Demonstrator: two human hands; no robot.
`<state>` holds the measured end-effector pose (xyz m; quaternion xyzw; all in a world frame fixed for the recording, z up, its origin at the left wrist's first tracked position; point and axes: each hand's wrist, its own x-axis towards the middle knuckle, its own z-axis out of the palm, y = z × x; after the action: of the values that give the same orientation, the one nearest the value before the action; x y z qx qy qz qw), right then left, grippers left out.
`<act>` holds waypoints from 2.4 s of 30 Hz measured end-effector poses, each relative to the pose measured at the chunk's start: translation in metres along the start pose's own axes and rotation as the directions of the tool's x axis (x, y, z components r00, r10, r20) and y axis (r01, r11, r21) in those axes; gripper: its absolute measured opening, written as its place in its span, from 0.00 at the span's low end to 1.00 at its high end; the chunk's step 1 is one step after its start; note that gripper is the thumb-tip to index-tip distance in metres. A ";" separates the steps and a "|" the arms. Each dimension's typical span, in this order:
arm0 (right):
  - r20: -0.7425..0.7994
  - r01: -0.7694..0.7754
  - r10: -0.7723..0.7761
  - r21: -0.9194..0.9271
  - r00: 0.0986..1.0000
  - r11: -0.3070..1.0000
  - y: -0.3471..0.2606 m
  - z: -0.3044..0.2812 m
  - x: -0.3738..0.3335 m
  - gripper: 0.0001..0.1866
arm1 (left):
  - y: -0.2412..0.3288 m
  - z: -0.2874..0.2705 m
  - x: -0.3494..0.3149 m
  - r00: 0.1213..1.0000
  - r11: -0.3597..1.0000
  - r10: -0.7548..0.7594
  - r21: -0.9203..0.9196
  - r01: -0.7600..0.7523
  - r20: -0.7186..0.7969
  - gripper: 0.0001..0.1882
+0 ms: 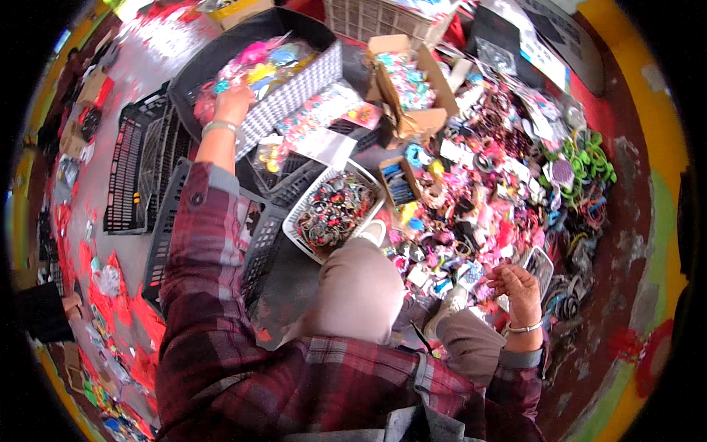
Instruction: The person sits on the floor and sorts through a large pile of hair accessories, picking up items like hair ties and clips. They examine each item, sometimes removing it from packaging, and place it into a nearby basket.
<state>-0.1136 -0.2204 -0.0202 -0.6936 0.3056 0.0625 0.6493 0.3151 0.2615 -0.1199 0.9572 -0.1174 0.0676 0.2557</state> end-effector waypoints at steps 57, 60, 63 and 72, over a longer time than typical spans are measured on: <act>0.124 0.240 -0.209 -0.620 0.970 0.747 0.018 -0.026 -0.086 0.04 | 0.177 0.244 -0.161 0.967 0.986 0.163 -0.005 -0.166 0.195 0.13; 0.089 0.187 -0.167 -0.592 0.982 0.784 0.010 -0.015 -0.088 0.03 | 0.152 0.234 -0.181 0.987 0.966 -0.144 -0.205 0.157 0.077 0.14; 0.102 0.217 -0.197 -0.616 0.975 0.757 0.025 -0.020 -0.088 0.04 | 0.133 0.224 -0.190 0.771 0.485 -0.572 -0.642 0.594 0.281 0.13; 0.343 0.230 -0.053 -0.498 0.938 0.836 -0.008 0.012 -0.009 0.08 | 0.072 0.254 -0.149 0.520 -0.523 -0.535 -0.745 0.415 0.666 0.12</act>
<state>-0.1127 -0.2059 -0.0104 -0.8475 0.1159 0.2056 0.4754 0.1699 0.1007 -0.3321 0.3355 0.3718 -0.1370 0.8547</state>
